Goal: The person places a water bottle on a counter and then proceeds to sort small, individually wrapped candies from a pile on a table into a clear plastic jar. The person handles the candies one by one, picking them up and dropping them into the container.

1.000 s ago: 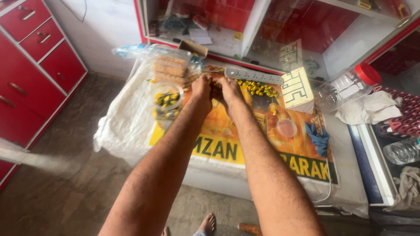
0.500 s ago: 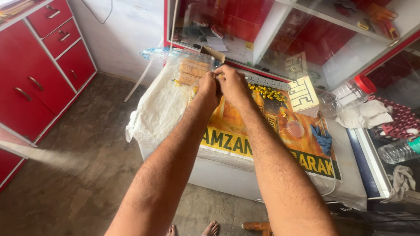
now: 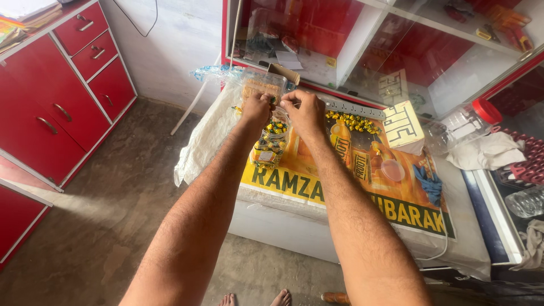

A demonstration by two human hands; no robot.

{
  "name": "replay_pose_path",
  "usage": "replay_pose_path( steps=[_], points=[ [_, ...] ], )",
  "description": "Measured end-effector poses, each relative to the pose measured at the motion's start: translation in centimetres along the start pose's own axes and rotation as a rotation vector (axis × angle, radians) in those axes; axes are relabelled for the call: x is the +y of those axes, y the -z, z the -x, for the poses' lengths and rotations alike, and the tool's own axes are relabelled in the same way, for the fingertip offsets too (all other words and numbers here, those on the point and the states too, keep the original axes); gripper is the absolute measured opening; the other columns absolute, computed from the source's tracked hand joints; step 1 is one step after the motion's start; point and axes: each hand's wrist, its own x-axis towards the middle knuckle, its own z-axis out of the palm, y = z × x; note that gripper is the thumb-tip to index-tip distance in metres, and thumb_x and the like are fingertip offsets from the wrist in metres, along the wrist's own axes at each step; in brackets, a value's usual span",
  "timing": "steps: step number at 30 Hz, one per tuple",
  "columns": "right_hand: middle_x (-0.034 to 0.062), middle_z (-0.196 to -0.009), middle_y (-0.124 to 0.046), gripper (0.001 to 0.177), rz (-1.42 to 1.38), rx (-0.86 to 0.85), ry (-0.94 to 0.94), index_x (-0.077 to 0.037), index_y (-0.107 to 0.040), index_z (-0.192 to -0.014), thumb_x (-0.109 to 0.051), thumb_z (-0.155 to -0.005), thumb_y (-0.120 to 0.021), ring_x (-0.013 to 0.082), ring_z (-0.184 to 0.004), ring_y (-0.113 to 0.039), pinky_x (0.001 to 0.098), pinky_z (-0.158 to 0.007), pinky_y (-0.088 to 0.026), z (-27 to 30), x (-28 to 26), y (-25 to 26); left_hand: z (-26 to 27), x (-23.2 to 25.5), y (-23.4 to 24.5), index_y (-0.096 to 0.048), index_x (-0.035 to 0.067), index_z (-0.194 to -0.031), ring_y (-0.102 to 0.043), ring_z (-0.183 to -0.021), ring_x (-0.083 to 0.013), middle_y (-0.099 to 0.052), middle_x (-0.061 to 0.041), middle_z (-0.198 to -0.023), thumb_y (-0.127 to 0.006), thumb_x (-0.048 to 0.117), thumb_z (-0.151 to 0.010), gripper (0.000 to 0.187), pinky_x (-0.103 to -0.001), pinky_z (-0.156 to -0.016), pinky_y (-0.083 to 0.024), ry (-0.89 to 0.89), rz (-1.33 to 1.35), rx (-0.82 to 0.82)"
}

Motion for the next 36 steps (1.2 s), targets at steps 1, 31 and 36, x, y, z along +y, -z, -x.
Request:
replay_pose_path(
  steps=[1,31,36],
  points=[
    [0.003,-0.089,-0.08,0.01,0.007,0.009,0.004,-0.014,-0.08,-0.097,-0.019,-0.089,-0.08,0.0144,-0.079,-0.077,0.0316,-0.074,-0.062,-0.1,0.5,-0.4,-0.1,-0.1,-0.3,-0.064,0.005,-0.105,-0.055,-0.062,-0.0144,-0.063,-0.005,-0.077,-0.053,0.026,-0.107,0.024,-0.03,-0.053,-0.045,-0.037,-0.109,0.025],
    [0.0063,-0.105,-0.072,0.026,-0.003,-0.015,0.209,-0.009,-0.075,-0.11,-0.005,-0.085,-0.081,0.0153,-0.088,-0.076,0.0271,-0.079,-0.065,-0.4,2.2,-2.6,2.0,1.0,0.7,-0.071,0.004,-0.117,-0.062,-0.07,-0.0089,-0.066,-0.001,-0.077,-0.042,0.043,-0.11,0.049,-0.028,-0.065,-0.054,-0.178,-0.586,-0.158],
    [0.0108,-0.104,-0.068,0.03,0.144,-0.123,0.093,-0.007,-0.073,-0.111,-0.011,-0.082,-0.083,0.0217,-0.092,-0.071,0.0346,-0.078,-0.06,0.7,1.8,-2.3,1.7,1.6,1.7,-0.065,0.008,-0.131,-0.062,-0.07,-0.0145,-0.066,-0.007,-0.079,-0.042,0.04,-0.108,0.046,-0.032,-0.066,-0.055,-0.142,-0.46,-0.025]
  ],
)
